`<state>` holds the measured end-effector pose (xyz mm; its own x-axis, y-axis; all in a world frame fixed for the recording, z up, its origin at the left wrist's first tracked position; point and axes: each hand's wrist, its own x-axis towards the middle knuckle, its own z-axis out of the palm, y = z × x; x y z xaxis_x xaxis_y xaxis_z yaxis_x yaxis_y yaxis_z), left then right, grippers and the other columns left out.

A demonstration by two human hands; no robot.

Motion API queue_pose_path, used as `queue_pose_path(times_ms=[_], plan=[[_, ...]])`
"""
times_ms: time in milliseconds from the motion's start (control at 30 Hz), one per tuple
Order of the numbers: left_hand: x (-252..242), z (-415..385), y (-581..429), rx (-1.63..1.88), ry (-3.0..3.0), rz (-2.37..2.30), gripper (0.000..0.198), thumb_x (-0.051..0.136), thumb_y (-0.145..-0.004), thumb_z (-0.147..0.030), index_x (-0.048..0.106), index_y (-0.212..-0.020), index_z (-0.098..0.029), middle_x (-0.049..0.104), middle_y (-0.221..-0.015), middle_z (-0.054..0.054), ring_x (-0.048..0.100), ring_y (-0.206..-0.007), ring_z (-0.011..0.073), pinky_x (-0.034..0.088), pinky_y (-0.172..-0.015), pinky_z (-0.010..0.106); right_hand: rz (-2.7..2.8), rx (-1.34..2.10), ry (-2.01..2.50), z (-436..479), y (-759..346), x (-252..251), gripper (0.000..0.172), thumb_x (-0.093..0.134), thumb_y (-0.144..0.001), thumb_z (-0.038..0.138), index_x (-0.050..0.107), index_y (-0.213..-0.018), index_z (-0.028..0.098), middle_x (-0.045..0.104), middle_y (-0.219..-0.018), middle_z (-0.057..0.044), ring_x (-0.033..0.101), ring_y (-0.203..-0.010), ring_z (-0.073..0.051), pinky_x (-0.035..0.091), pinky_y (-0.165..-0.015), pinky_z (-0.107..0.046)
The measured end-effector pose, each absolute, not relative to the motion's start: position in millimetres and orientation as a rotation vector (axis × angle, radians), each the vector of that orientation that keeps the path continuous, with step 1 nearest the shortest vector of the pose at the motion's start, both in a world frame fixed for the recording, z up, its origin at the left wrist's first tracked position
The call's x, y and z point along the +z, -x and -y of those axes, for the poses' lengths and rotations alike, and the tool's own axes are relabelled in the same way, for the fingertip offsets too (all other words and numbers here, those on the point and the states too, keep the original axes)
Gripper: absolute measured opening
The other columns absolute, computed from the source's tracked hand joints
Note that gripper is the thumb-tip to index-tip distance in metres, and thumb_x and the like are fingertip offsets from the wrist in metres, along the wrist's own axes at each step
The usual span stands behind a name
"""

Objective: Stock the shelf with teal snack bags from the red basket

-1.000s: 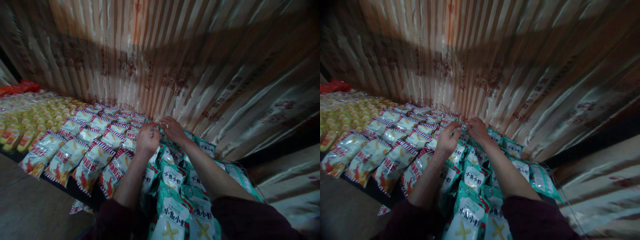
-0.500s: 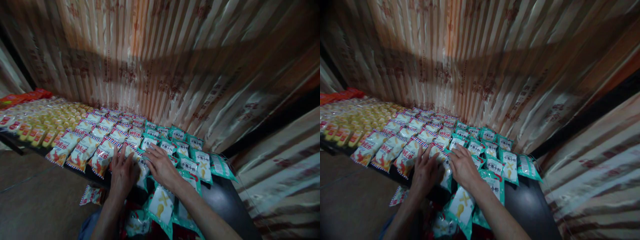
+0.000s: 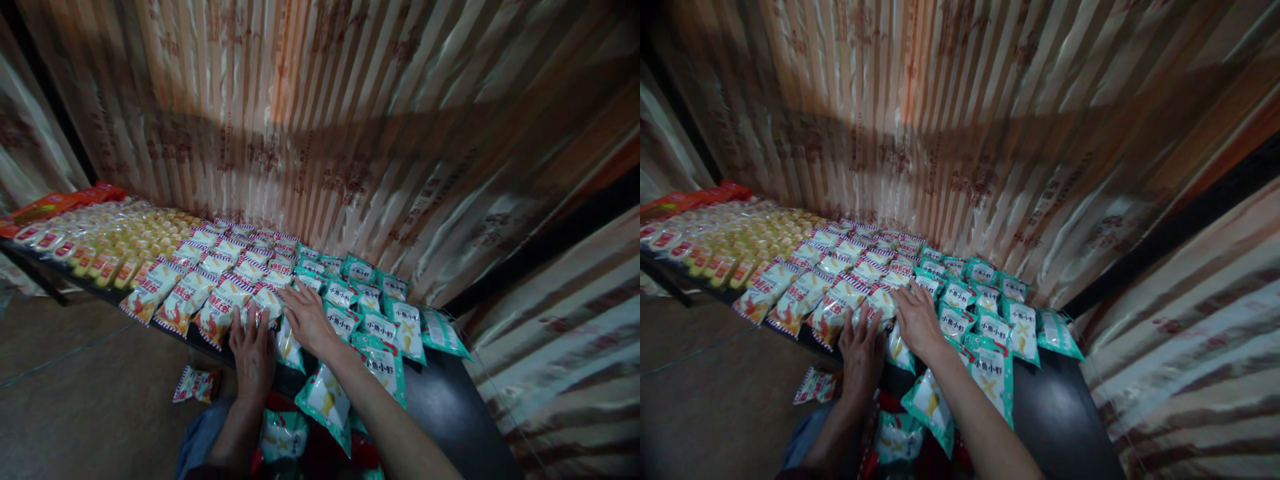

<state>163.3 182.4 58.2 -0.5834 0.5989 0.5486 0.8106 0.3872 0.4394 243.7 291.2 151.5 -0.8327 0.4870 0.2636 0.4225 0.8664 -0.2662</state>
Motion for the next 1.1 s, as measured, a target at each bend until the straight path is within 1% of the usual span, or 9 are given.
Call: queue_pose_path(times_ms=[133, 300, 400, 500, 633, 767, 833, 933, 1100], plan=[[63.9, -184.7, -164.3, -0.962, 1.202, 2.408, 0.041, 0.041, -0.092, -0.02, 0.053, -0.131, -0.023, 0.035, -0.149, 0.011, 0.007, -0.144, 0.0335, 0.031, -0.106, 0.057, 2.556, 0.132, 0.87, -262.0, -270.1, 137.7, 0.042, 0.039, -0.094, 0.028, 0.053, -0.132, 0.017, 0.039, -0.148, -0.011, 0.022, -0.142, -0.027, 0.026, -0.112, -0.052], [63.9, -188.9, -164.4, -0.995, 1.21, 2.41, 0.041, 0.039, -0.092, -0.021, 0.05, -0.132, -0.02, 0.033, -0.15, 0.014, 0.011, -0.144, 0.0309, 0.035, -0.105, 0.052, 2.362, 0.003, 1.008, -219.5, -318.4, 107.3, 0.04, 0.04, -0.092, 0.027, 0.053, -0.13, 0.021, 0.033, -0.151, -0.01, 0.015, -0.144, -0.028, 0.025, -0.112, -0.055], [64.5, -189.4, -165.9, -1.004, 1.193, 2.398, 0.043, 0.039, -0.092, -0.022, 0.047, -0.135, -0.018, 0.031, -0.151, 0.015, 0.008, -0.144, 0.0302, 0.032, -0.107, 0.052, 2.249, -0.081, 1.04, -202.0, -344.6, 87.5, 0.048, 0.042, -0.091, 0.024, 0.04, -0.14, 0.025, 0.027, -0.153, -0.01, 0.013, -0.144, -0.029, 0.027, -0.11, -0.059], [64.2, -189.0, -171.5, -1.061, 1.217, 2.281, 0.043, 0.04, -0.092, -0.023, 0.048, -0.134, -0.018, 0.029, -0.152, 0.014, 0.005, -0.144, 0.0308, 0.026, -0.11, 0.054, 2.266, -0.089, 1.061, -191.3, -359.0, 71.0, 0.058, 0.046, -0.09, 0.026, 0.028, -0.145, 0.028, 0.023, -0.155, -0.01, 0.013, -0.144, -0.031, 0.03, -0.106, -0.061], [58.3, -190.7, -186.9, -1.128, 1.419, 2.018, 0.042, 0.048, -0.089, -0.024, 0.051, -0.131, -0.019, 0.033, -0.15, 0.014, 0.01, -0.144, 0.0325, 0.021, -0.112, 0.056, 2.272, -0.11, 1.035, -189.2, -361.5, 60.9, 0.056, 0.048, -0.091, 0.025, 0.032, -0.144, 0.023, 0.026, -0.154, -0.012, 0.019, -0.142, -0.032, 0.035, -0.104, -0.058], [52.3, -190.8, -202.5, -1.17, 1.53, 1.922, 0.042, 0.051, -0.088, -0.02, 0.05, -0.129, -0.014, 0.037, -0.147, 0.018, 0.013, -0.143, 0.0333, 0.028, -0.109, 0.055, 2.248, -0.059, 0.99, -193.6, -362.3, 60.5, 0.05, 0.046, -0.091, 0.018, 0.038, -0.141, 0.021, 0.028, -0.153, -0.013, 0.025, -0.141, -0.029, 0.039, -0.104, -0.051], [51.6, -188.9, -207.0, -1.2, 1.546, 1.891, 0.042, 0.052, -0.087, -0.019, 0.049, -0.128, -0.012, 0.036, -0.147, 0.019, 0.014, -0.143, 0.0341, 0.031, -0.108, 0.055, 2.229, -0.035, 0.988, -194.1, -364.2, 60.6, 0.049, 0.045, -0.09, 0.017, 0.041, -0.139, 0.02, 0.028, -0.153, -0.013, 0.025, -0.141, -0.029, 0.04, -0.103, -0.05], [52.2, -186.2, -209.4, -1.22, 1.538, 1.884, 0.041, 0.053, -0.086, -0.019, 0.049, -0.127, -0.012, 0.036, -0.147, 0.019, 0.014, -0.143, 0.035, 0.03, -0.108, 0.055, 2.214, -0.044, 0.981, -193.1, -366.1, 61.4, 0.049, 0.046, -0.09, 0.017, 0.042, -0.138, 0.021, 0.03, -0.152, -0.012, 0.024, -0.141, -0.03, 0.038, -0.103, -0.052], [51.3, -187.0, -207.8, -1.224, 1.565, 1.87, 0.043, 0.05, -0.087, -0.018, 0.047, -0.13, -0.012, 0.04, -0.145, 0.019, 0.015, -0.143, 0.0344, 0.031, -0.107, 0.055, 2.212, -0.052, 0.931, -208.9, -357.6, 79.8, 0.049, 0.047, -0.091, 0.023, 0.041, -0.139, 0.019, 0.03, -0.152, -0.013, 0.021, -0.142, -0.029, 0.033, -0.107, -0.054]])
